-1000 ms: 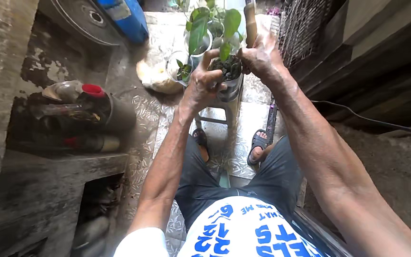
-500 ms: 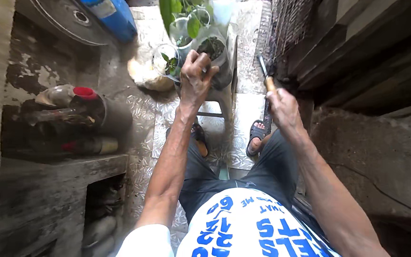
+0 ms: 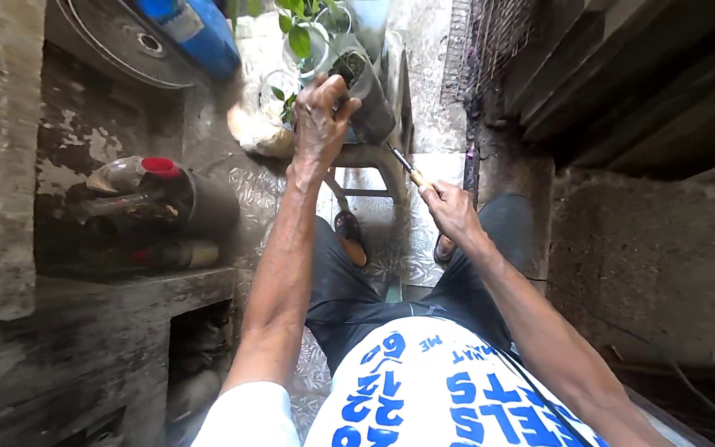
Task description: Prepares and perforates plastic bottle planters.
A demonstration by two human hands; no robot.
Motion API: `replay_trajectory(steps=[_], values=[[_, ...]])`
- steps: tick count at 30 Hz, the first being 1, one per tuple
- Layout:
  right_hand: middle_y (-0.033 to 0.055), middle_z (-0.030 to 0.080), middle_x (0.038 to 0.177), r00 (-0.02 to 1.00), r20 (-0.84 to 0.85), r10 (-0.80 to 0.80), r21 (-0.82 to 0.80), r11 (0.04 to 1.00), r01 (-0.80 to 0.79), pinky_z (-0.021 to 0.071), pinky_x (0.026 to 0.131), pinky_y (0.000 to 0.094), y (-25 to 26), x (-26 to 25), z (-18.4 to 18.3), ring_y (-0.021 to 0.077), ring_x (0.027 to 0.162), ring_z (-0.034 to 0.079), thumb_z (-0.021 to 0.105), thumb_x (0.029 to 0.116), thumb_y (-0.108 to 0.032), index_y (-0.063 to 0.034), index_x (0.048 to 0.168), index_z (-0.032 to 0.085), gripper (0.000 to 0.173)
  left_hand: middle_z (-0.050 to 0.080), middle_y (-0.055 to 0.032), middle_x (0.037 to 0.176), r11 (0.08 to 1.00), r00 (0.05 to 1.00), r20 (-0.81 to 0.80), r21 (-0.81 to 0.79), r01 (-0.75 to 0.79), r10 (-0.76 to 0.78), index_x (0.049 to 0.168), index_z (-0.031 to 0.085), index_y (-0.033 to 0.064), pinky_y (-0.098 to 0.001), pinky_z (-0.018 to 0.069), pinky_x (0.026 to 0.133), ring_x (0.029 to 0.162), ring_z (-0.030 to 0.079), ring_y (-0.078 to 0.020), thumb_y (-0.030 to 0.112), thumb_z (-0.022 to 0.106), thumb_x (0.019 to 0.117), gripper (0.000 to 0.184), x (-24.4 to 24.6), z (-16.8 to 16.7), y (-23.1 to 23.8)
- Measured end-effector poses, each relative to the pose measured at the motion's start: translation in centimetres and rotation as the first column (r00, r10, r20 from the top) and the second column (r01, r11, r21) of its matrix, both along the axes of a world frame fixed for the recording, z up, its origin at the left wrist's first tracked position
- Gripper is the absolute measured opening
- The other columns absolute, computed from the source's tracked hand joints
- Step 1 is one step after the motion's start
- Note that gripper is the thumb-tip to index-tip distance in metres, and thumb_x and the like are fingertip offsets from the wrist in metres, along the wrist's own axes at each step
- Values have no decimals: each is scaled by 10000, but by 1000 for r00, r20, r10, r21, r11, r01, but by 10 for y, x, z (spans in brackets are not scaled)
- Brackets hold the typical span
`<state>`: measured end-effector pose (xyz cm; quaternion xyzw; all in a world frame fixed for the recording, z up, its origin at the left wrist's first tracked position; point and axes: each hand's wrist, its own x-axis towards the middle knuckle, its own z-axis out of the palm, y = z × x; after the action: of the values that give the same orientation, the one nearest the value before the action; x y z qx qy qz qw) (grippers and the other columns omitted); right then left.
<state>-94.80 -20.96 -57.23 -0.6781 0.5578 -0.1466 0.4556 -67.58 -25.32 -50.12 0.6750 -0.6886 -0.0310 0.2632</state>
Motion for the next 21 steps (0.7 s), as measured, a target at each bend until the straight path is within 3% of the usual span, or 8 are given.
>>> replay_trajectory(steps=[6,12,21], values=[[119,608,767,999,33,16,-11,1000,-15,486,673,519,-1,-4,-9,276,699,611,475,1079,-371,-40,987,673,396,698,-129,1003,995,993,71,22,-97,95,987,720,58,-480,531,868,958,687,-285,317,640,994,271,-19,9,-7],[103,594,755,998,69,9,-3,1000,-9,475,658,504,-6,0,-13,262,683,597,464,1087,-377,-55,987,669,394,714,-122,1036,988,985,115,70,-140,131,994,722,76,-499,525,883,978,693,-291,351,627,1000,291,-27,13,-7],[147,628,808,999,-28,24,31,999,-23,494,689,555,-5,15,-3,326,762,647,448,1093,-375,-38,1012,642,397,711,-121,954,988,990,26,67,-140,138,956,726,48,-443,521,888,926,688,-253,323,662,975,283,-16,5,-1]])
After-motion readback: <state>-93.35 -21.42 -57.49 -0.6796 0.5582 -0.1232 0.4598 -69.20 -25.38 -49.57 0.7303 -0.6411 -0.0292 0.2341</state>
